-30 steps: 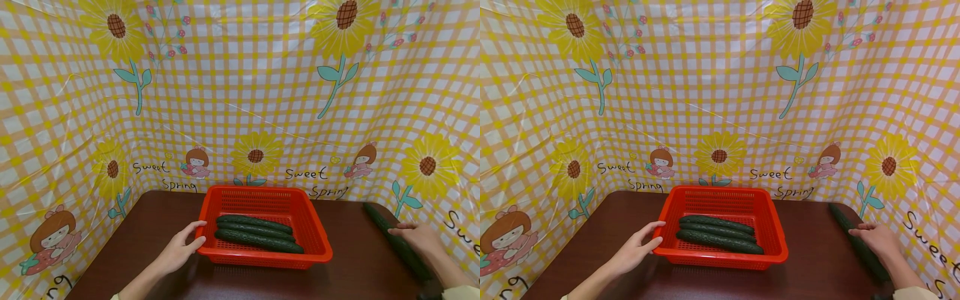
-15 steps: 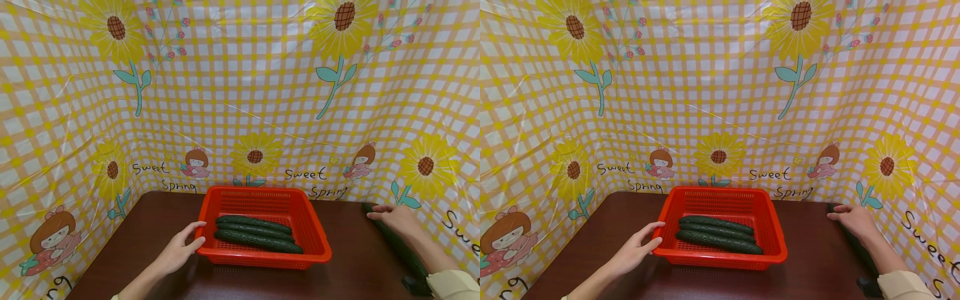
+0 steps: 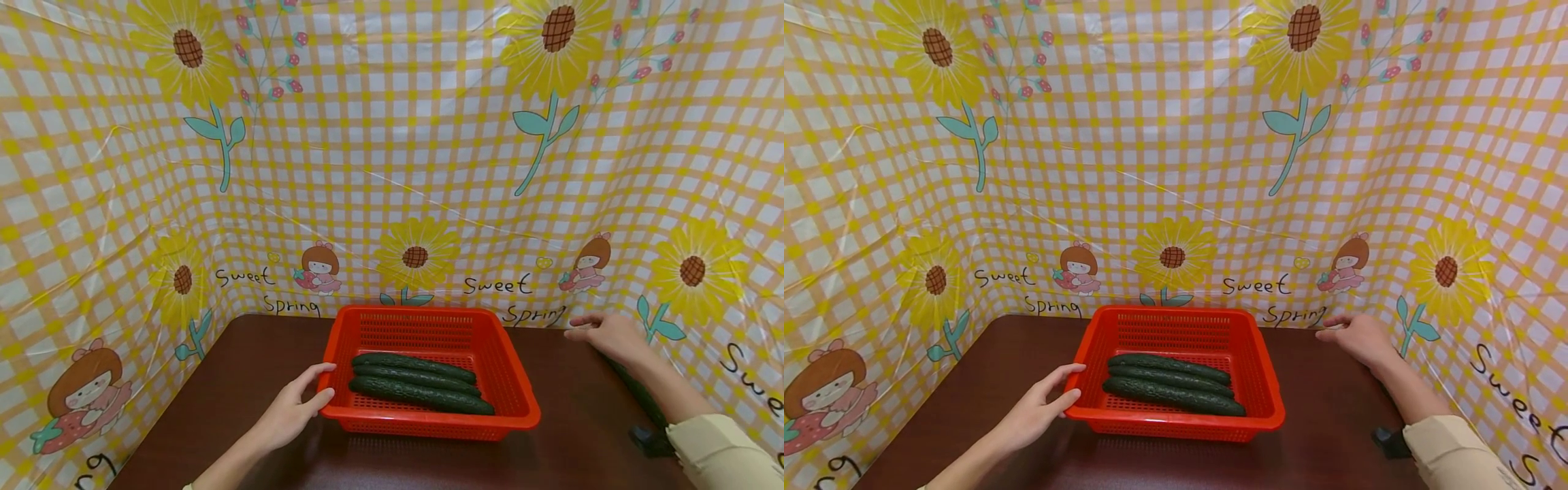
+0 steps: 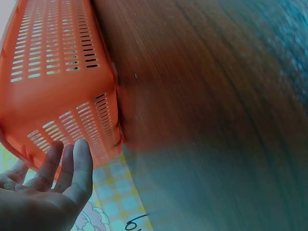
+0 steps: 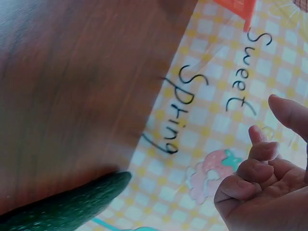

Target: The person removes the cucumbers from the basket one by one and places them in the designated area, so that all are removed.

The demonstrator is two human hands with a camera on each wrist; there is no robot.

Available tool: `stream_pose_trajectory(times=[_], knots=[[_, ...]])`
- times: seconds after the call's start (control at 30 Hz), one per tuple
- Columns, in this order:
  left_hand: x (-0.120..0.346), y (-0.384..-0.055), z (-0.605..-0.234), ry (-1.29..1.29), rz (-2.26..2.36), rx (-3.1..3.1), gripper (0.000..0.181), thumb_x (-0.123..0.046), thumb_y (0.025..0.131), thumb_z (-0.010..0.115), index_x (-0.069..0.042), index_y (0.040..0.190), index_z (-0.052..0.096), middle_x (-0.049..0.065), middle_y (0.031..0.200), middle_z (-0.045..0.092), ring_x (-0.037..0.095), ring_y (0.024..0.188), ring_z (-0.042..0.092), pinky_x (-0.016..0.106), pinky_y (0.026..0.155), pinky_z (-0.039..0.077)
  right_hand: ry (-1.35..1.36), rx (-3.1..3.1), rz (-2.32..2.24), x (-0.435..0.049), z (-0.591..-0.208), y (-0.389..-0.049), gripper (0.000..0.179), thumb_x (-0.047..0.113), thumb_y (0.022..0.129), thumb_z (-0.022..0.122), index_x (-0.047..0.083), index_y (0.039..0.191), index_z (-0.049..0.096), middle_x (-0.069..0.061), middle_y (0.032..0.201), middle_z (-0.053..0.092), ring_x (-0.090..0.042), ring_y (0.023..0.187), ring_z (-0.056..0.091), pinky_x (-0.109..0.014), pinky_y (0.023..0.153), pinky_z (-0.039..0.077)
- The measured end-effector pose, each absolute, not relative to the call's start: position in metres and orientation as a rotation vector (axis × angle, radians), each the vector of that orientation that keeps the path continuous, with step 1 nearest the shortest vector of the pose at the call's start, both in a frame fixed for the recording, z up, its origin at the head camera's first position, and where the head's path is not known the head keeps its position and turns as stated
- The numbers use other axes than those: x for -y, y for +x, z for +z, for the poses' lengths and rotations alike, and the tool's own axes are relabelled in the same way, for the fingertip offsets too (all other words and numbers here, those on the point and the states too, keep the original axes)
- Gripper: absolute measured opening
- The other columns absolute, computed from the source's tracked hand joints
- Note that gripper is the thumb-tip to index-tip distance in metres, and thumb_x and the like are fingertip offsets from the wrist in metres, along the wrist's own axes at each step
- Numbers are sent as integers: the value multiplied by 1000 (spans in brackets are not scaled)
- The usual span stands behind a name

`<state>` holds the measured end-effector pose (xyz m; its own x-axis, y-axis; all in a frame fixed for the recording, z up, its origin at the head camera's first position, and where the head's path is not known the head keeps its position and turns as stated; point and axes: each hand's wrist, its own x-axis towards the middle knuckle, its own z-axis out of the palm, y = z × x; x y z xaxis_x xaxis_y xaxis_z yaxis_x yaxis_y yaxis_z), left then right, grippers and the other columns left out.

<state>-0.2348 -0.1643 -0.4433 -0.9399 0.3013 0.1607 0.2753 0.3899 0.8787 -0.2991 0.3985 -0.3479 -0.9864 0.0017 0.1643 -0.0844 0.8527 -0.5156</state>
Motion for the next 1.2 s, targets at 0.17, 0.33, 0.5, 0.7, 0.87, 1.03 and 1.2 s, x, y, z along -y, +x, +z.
stream_pose_trajectory(times=[0.17,0.33,0.5,0.7,0.87,1.03,1.2], knots=[[164,-234,-444,530,1644,-2597,44,-27,100,63,-18,142,53,14,134,57,19,79,61,31,70,55,124,2872,802,-381,-339,-303,46,34,90,73,-4,115,70,-19,97,71,-22,80,61,-32,69,47],[164,-233,-447,516,1706,-2586,43,-24,99,65,-16,140,56,15,122,61,15,82,61,29,70,56,158,2900,845,-364,-332,-306,47,35,91,73,-3,118,69,-21,103,71,-23,84,62,-32,70,47],[164,-234,-449,523,1786,-2537,42,-20,99,65,-12,139,56,19,120,63,14,86,61,28,70,56,178,2926,901,-351,-327,-310,50,38,92,71,-2,122,68,-18,105,71,-22,84,63,-33,72,50],[165,-233,-451,485,1837,-2454,45,-19,98,66,-12,141,54,22,124,61,19,79,62,30,70,57,276,2941,864,-338,-323,-316,49,39,94,69,-2,123,68,-21,109,70,-28,88,66,-37,72,52],[165,-231,-452,454,1881,-2378,47,-19,97,68,-12,141,54,23,123,59,20,84,62,31,72,58,295,2939,908,-327,-320,-321,49,40,94,69,0,122,69,-24,117,66,-32,95,64,-39,73,53],[163,-230,-451,434,1904,-2336,47,-19,97,68,-12,141,53,23,126,58,21,90,62,32,74,59,275,2952,963,-314,-316,-328,50,42,94,69,0,122,68,-23,117,67,-28,92,62,-34,69,45],[163,-229,-451,431,1906,-2334,47,-19,98,67,-11,141,53,22,130,57,22,90,62,32,75,59,308,2991,1034,-303,-313,-335,49,39,96,67,1,127,66,-30,134,56,-41,113,57,-44,83,49]])
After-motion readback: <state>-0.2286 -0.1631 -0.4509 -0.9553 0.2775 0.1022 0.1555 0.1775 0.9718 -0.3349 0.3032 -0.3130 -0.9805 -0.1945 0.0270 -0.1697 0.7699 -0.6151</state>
